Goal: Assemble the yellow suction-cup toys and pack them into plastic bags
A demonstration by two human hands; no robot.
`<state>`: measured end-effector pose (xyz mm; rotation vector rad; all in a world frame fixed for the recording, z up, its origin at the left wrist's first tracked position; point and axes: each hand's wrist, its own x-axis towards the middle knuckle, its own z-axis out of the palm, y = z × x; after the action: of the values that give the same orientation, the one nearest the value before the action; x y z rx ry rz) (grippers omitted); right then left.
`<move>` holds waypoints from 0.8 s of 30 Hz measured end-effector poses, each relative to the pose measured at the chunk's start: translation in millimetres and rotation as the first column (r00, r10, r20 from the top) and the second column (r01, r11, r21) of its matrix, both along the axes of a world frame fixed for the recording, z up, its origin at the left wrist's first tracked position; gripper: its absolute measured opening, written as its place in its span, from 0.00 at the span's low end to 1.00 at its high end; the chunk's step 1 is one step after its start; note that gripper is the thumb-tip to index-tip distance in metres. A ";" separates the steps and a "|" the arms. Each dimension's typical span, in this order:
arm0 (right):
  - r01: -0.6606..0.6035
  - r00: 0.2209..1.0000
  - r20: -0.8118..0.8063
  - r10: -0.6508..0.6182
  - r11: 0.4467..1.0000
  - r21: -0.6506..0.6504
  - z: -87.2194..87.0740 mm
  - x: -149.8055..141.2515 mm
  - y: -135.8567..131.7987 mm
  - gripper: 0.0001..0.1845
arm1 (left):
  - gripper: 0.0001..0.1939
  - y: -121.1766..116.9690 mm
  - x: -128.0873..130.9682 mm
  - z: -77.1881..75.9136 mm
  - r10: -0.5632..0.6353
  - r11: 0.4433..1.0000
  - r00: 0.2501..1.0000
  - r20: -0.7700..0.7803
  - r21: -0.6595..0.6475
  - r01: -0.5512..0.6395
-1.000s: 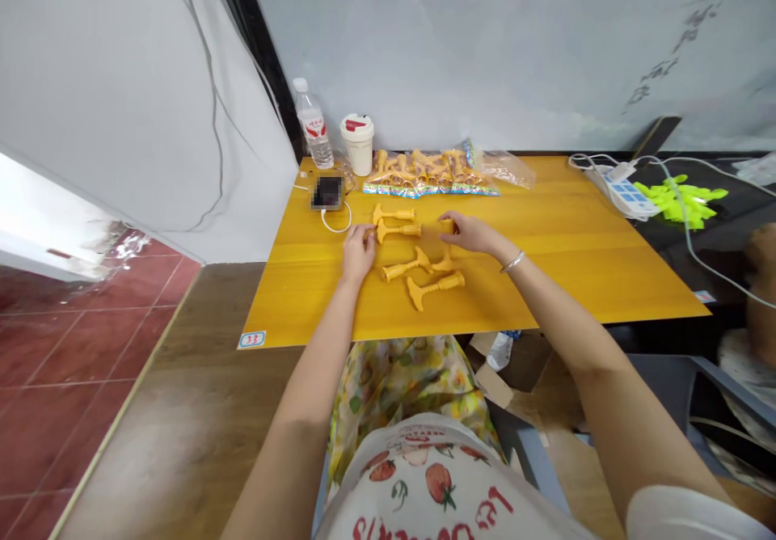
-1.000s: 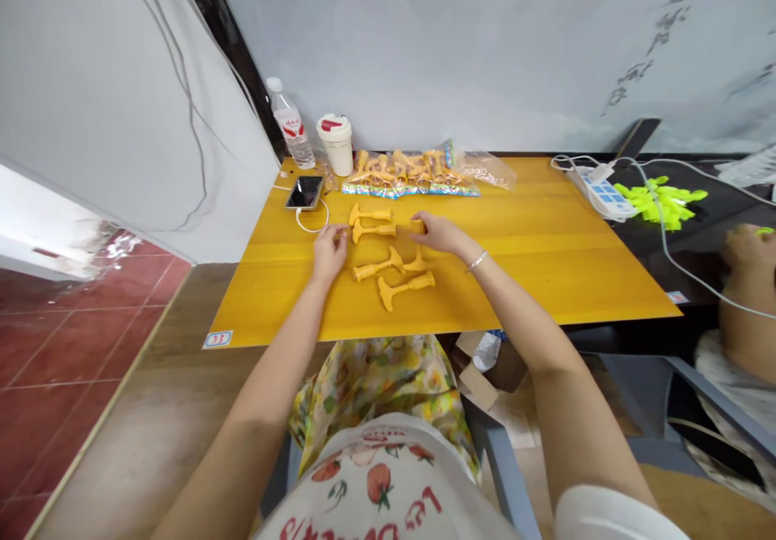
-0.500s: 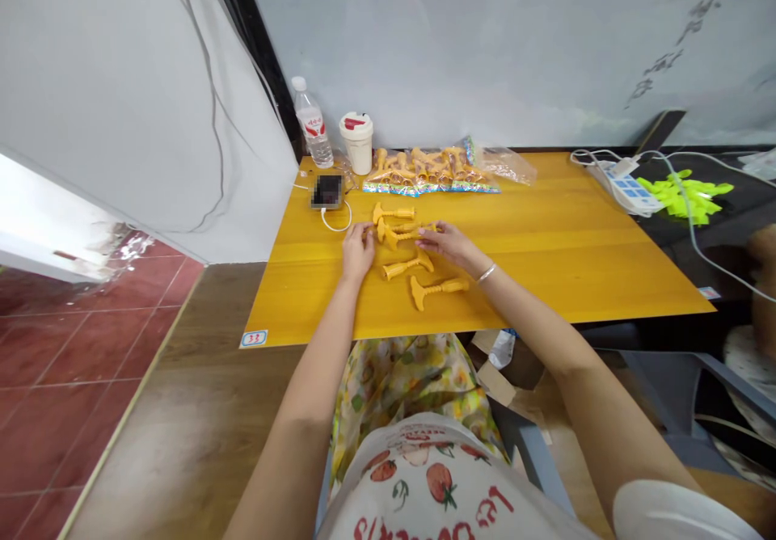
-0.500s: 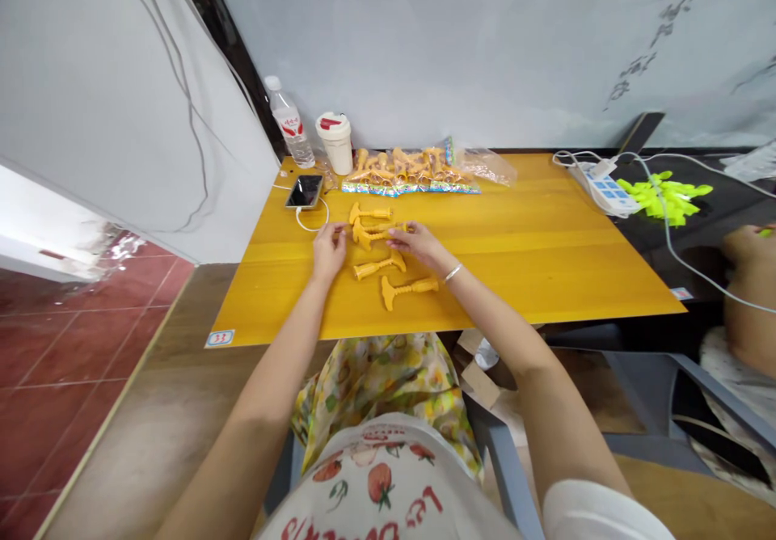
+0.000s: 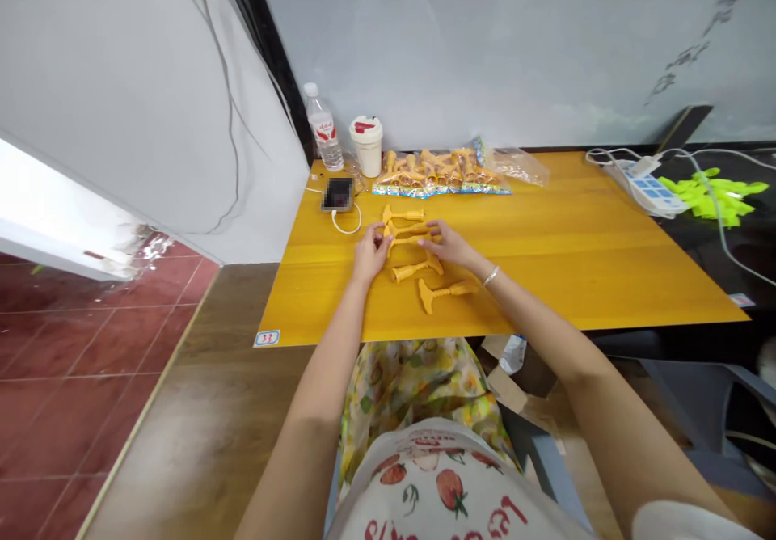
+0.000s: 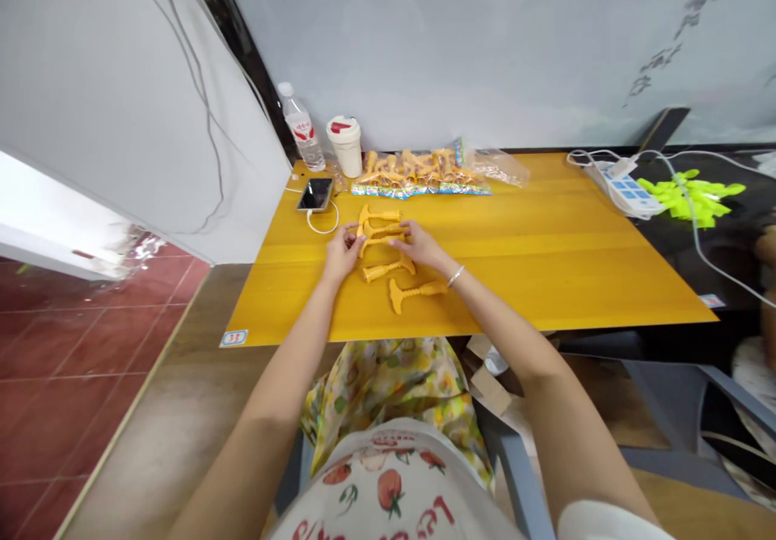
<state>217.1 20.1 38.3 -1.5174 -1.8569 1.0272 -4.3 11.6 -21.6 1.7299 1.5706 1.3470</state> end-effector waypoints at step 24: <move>-0.131 0.964 -0.195 0.180 0.963 0.237 20.2 -0.3 -29.2 0.17 | 0.16 4.4 0.0 -6.2 0.091 0.993 0.994 0.055 0.076 -0.095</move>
<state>216.8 -9.1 58.5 -1.0994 -1.8878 0.9736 -4.4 16.0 -27.8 1.6719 1.6073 1.5051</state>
